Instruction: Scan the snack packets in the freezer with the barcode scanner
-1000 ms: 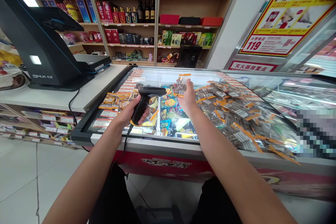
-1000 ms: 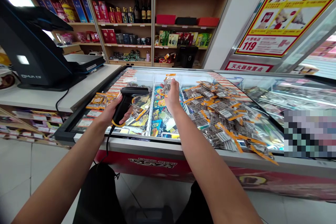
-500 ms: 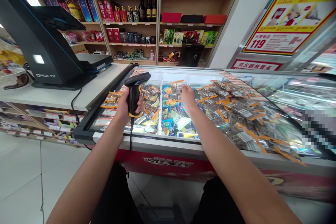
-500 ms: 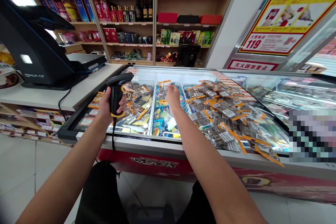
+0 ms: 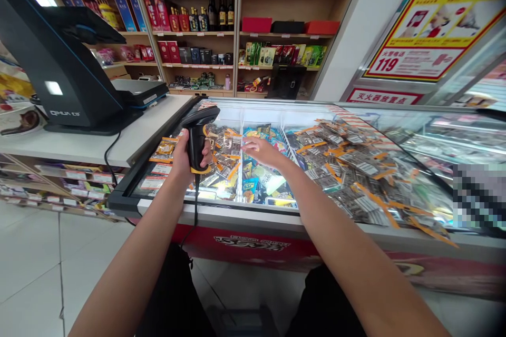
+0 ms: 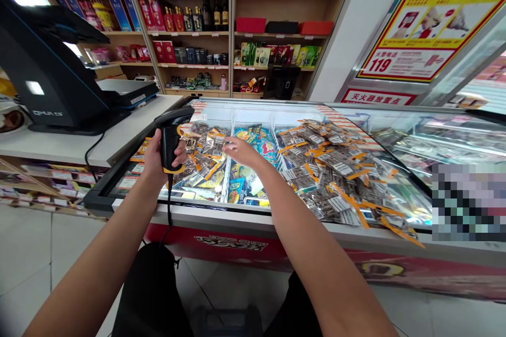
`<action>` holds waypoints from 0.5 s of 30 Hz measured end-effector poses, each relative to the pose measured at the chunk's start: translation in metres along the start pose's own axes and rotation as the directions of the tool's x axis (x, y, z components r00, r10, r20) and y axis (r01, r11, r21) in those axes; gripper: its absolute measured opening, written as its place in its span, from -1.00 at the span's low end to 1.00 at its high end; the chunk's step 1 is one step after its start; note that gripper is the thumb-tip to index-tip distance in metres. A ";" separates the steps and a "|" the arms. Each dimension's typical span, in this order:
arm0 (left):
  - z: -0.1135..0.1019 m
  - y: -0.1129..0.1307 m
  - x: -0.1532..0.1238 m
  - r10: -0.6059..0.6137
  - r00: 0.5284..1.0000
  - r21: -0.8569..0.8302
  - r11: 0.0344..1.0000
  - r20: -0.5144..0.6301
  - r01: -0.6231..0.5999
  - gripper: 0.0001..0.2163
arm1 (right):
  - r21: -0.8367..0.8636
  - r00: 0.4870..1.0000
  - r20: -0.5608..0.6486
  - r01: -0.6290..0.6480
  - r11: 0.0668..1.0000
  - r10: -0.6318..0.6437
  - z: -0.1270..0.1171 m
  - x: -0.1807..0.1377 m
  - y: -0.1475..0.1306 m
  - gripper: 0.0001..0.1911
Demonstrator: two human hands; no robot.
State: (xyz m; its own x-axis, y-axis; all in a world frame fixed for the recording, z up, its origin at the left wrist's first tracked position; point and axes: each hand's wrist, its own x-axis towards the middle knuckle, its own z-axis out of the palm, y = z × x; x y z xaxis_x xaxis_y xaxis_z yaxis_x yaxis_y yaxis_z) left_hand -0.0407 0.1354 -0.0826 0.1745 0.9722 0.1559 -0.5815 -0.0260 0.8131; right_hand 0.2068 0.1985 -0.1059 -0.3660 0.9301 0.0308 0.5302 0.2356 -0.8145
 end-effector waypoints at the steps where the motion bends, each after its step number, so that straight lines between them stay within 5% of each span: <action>1: 0.000 0.000 0.000 -0.006 1.000 -0.005 1.000 -0.010 0.006 -0.51 | -0.035 0.998 0.046 0.044 0.998 -0.042 0.001 -0.001 -0.002 -0.52; 5: -0.005 -0.002 0.002 -0.016 1.000 -0.009 1.000 -0.008 0.016 -0.52 | -0.083 0.984 0.118 0.142 0.986 -0.132 -0.001 -0.002 -0.003 -0.62; 8: -0.008 -0.003 0.002 -0.017 1.000 0.009 1.000 0.018 0.017 -0.51 | -0.304 0.981 -0.191 -0.018 0.953 -0.043 -0.018 0.001 0.012 -0.62; 11: -0.006 -0.003 0.002 -0.031 1.000 0.015 0.999 -0.001 0.031 -0.49 | -0.426 0.787 -0.600 -0.465 0.776 0.143 -0.042 0.002 0.037 -0.44; 13: -0.003 -0.002 0.001 -0.035 0.999 0.010 0.999 -0.022 0.035 -0.50 | -0.371 0.669 -0.703 -0.632 0.680 0.239 -0.054 0.000 0.049 -0.36; 15: -0.002 -0.001 0.000 -0.027 0.999 0.007 1.000 -0.030 0.028 -0.50 | -0.368 0.668 -0.685 -0.661 0.653 0.290 -0.059 -0.001 0.055 -0.37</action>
State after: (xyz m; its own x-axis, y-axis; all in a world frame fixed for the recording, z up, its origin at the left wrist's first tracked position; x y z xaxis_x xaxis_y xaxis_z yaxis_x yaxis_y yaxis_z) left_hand -0.0412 0.1359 -0.0846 0.1665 0.9791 0.1167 -0.5705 -0.0009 0.8213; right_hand 0.2816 0.2270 -0.1164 0.4333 0.8829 0.1811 0.8702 -0.3576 -0.3389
